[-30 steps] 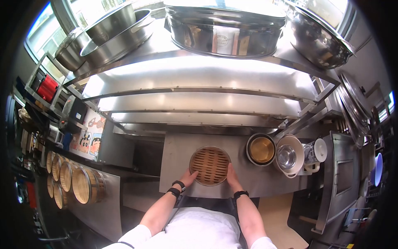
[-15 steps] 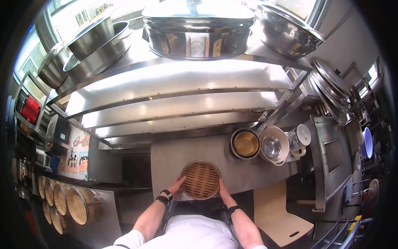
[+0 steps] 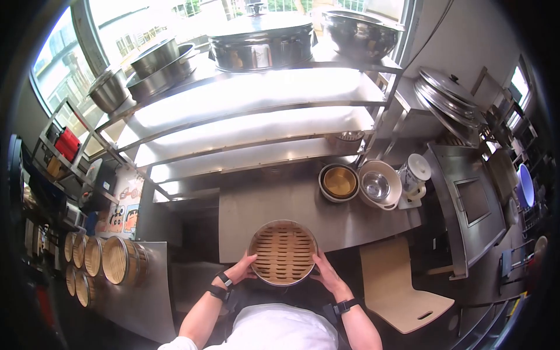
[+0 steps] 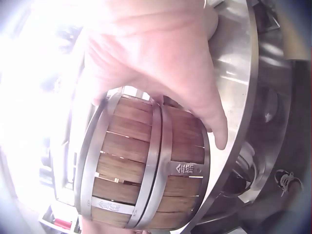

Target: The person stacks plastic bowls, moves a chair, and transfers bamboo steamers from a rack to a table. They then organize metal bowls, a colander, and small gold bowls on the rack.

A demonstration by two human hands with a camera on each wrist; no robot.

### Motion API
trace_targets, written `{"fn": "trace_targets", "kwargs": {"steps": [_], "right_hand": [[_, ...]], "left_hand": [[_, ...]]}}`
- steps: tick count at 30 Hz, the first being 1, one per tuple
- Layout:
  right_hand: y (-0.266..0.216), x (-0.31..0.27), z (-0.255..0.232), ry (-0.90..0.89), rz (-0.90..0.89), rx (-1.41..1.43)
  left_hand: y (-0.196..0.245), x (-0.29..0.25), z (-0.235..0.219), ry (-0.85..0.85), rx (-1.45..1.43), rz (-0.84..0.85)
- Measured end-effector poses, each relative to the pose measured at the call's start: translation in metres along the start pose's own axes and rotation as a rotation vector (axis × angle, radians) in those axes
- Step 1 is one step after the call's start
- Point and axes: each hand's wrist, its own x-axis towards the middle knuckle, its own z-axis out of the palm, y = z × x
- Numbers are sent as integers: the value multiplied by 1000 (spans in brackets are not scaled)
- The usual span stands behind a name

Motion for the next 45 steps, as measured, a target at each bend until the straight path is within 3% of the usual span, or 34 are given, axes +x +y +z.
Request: {"fn": "trace_targets", "kwargs": {"steps": [6,7,12,20,28,31,34,40,42,43,45], "right_hand": [[62,-35,29,-109,-147,72],[65,-41,40,-139,-171,57],[83,-63,98,-259,-224,0],[95,-95,207,-425,-218,-118],[160,-104,389,-540,-105,-217],[198,-103,462,-554,49,-288],[228,-102,526,-560,115,-347],[261,-109,598,-609,97,-432],[268,-109,606,-585,152,-511],[271,-107,606,-572,153,-501],[272,-107,606,-563,154,-497]], "left_hand": [[-57,-114,47,200,11,174],[-78,-126,46,233,-9,246],[-130,-210,54,400,-158,238],[-173,-313,45,682,-216,576],[-258,-435,-51,840,-308,702],[-289,-487,-97,887,-589,600],[-338,-513,-157,995,-482,535],[-374,-552,-235,1089,-546,472],[-360,-569,-254,995,-831,411],[-341,-578,-256,1080,-882,443],[-343,-581,-275,1077,-871,504]]}}
